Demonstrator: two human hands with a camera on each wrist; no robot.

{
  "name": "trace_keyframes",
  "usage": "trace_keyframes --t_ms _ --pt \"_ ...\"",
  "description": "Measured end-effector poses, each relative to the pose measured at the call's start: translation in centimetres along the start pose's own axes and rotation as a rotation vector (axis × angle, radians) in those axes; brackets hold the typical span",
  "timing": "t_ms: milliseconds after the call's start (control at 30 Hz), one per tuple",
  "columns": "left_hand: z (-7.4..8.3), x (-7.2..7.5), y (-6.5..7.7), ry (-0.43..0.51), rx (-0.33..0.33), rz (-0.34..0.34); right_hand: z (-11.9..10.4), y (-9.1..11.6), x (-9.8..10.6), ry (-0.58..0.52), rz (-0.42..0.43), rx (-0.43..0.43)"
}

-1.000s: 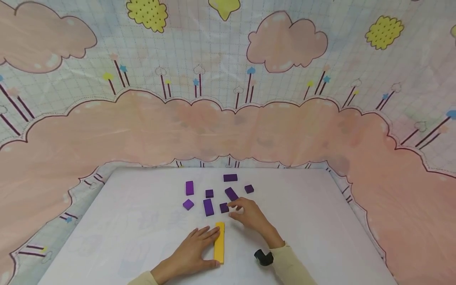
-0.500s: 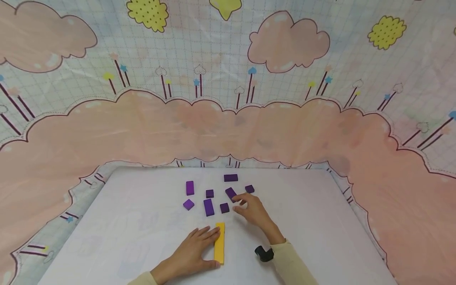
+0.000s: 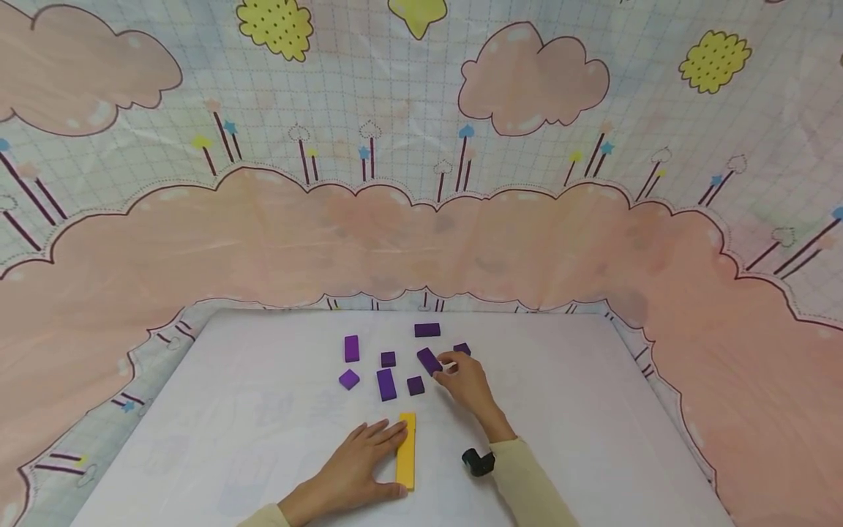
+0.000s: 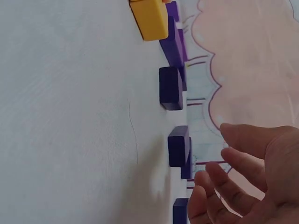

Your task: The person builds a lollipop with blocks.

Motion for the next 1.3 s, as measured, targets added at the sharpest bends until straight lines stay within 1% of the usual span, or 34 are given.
trace_keyframes --t_ms 167,300,367,500,600,700,933,1100,1300 --pt "0.0 -0.1 0.0 0.012 -0.003 -0.004 0.5 -0.9 -0.5 0.0 0.036 -0.087" --pt "-0.1 0.0 0.0 0.011 -0.008 0.005 0.7 -1.5 -0.9 0.015 0.06 -0.112" --pt "-0.1 -0.1 0.1 0.007 -0.011 0.009 0.9 -1.7 -1.1 0.039 0.066 -0.113" --pt "0.0 -0.1 0.0 0.009 -0.006 -0.006 1.4 -1.9 -1.4 0.083 0.074 -0.121" --pt "0.1 0.0 0.0 0.004 0.005 -0.024 1.7 -2.0 -1.6 0.089 0.081 -0.121" --pt "0.1 0.1 0.0 -0.009 0.007 -0.028 1.9 -2.2 -1.7 0.098 0.084 -0.115" --pt "0.3 0.3 0.1 0.0 -0.004 -0.007 1.6 -2.3 -1.9 0.15 0.087 -0.143" --pt "0.3 0.3 0.1 -0.005 -0.004 -0.006 1.8 -2.4 -2.0 0.146 0.1 -0.167" --pt "0.2 0.4 0.2 -0.008 -0.003 -0.009 2.1 -2.4 -2.0 0.127 0.116 -0.16"
Point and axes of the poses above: each hand's wrist, its own y-axis away from the middle knuckle, its own x-axis out of the back of the hand, z = x × y, the point moved 4 cm from there along -y, towards the middle knuckle, and after that the axes turned 11 degrees about -y, right-handed, at the moved point
